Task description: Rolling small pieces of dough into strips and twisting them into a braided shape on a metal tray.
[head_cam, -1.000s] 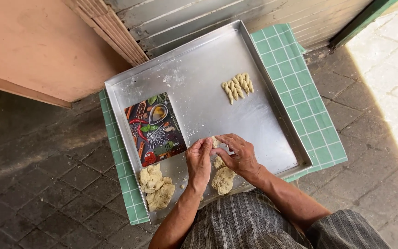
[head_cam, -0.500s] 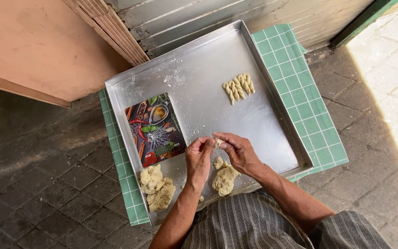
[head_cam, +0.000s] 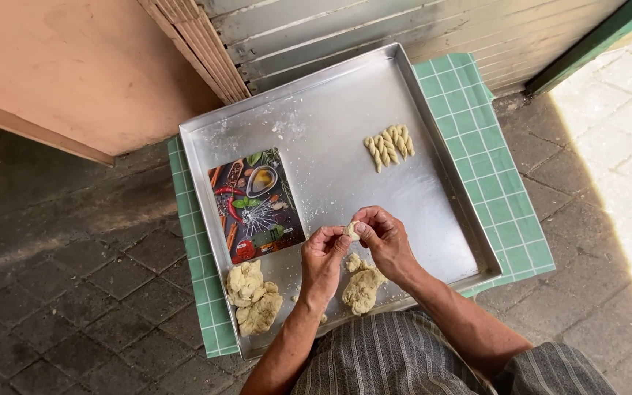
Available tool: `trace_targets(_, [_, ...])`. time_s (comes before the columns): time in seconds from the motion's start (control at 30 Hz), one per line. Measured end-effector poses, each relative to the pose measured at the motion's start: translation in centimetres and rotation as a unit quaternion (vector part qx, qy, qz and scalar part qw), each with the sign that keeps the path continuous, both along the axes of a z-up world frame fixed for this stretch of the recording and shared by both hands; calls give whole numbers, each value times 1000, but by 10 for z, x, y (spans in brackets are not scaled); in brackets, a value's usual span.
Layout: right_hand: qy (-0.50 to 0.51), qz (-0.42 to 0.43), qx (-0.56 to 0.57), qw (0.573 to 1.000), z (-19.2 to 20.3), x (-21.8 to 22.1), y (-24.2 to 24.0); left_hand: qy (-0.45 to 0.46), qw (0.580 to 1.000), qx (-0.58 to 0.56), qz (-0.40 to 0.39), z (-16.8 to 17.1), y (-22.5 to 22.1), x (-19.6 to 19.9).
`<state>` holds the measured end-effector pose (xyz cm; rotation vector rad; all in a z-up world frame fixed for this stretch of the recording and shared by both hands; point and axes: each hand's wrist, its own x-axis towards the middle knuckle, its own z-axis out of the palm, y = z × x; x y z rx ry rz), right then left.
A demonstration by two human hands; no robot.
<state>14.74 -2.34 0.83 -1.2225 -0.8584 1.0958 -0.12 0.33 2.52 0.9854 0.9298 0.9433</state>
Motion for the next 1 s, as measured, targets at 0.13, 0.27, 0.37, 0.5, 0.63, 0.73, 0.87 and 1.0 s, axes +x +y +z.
trace_targets(0.13, [-56, -25, -25, 998, 23, -12, 1, -20, 999, 17, 29, -7, -2, 1])
trace_targets(0.27, [-83, -1, 2, 997, 22, -22, -3, -4, 999, 21, 25, -8, -3, -4])
trace_targets(0.37, [-106, -12, -11, 994, 11, -15, -6, -16, 1000, 12, 21, -15, -4, -3])
trace_targets(0.5, [-42, 15, -69, 997, 4, -12, -9, -50, 998, -40, 16, -29, -7, 1])
trace_targets(0.63, [62, 10, -88, 994, 3, -9, -9, -114, 989, -96, 23, -34, -5, 9])
trace_targets(0.73, [-56, -44, -49, 996, 1, -16, -12, -106, 990, -88, 41, -28, -8, 9])
trace_targets(0.87, [-115, -14, -33, 993, 5, -19, -15, -108, 990, -81, 39, -38, -7, 7])
trace_targets(1.0, [-171, -13, -16, 985, -2, -10, -12, -98, 991, -84, 37, -54, -8, 8])
